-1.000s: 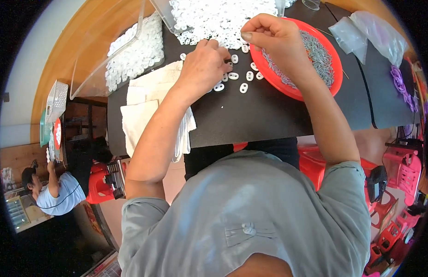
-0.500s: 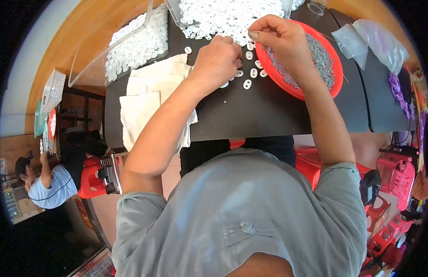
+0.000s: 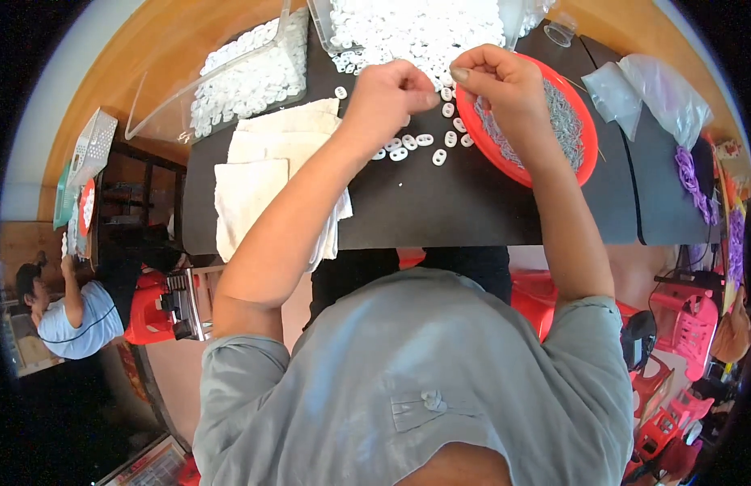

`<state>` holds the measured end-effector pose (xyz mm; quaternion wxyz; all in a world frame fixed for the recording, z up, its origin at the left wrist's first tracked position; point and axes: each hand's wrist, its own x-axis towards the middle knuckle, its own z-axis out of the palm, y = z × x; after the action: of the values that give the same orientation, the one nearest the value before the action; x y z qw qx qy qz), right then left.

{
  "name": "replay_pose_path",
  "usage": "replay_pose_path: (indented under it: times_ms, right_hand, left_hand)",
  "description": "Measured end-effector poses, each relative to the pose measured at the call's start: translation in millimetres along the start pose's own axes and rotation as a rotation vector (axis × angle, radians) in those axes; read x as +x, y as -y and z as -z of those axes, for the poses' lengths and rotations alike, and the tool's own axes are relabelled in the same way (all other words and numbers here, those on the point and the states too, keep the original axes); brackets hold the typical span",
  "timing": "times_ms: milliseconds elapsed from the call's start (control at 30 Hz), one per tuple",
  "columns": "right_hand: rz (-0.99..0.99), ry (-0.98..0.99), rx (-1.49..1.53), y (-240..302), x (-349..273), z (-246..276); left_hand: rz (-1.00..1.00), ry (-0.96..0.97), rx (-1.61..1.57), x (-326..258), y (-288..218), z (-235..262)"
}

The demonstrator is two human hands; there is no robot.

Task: Assembling small white plastic components by inserting metal pins into them.

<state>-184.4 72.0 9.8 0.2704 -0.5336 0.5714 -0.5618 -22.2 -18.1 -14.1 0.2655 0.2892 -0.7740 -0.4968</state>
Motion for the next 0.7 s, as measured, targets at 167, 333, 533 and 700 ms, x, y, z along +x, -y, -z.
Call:
replay_pose_path:
  times_ms: [167, 333, 533, 700]
  right_hand:
    - [-0.129, 0.032, 0.149, 13, -3, -11]
    - [-0.234, 0.020, 0.141, 17, 0, -21]
    - [-0.270, -0.035, 0.215, 13, -4, -41]
    - [-0.176, -0.112, 0.212, 10, -8, -54]
  left_hand:
    - [0.213, 0.027, -0.764, -1, -6, 13]
    - [0.250, -0.025, -0.918, -3, -1, 15]
    - [0.255, -0.079, -0.927, -6, 0, 18]
    - [0.270, -0.170, -0.974, -8, 0, 14]
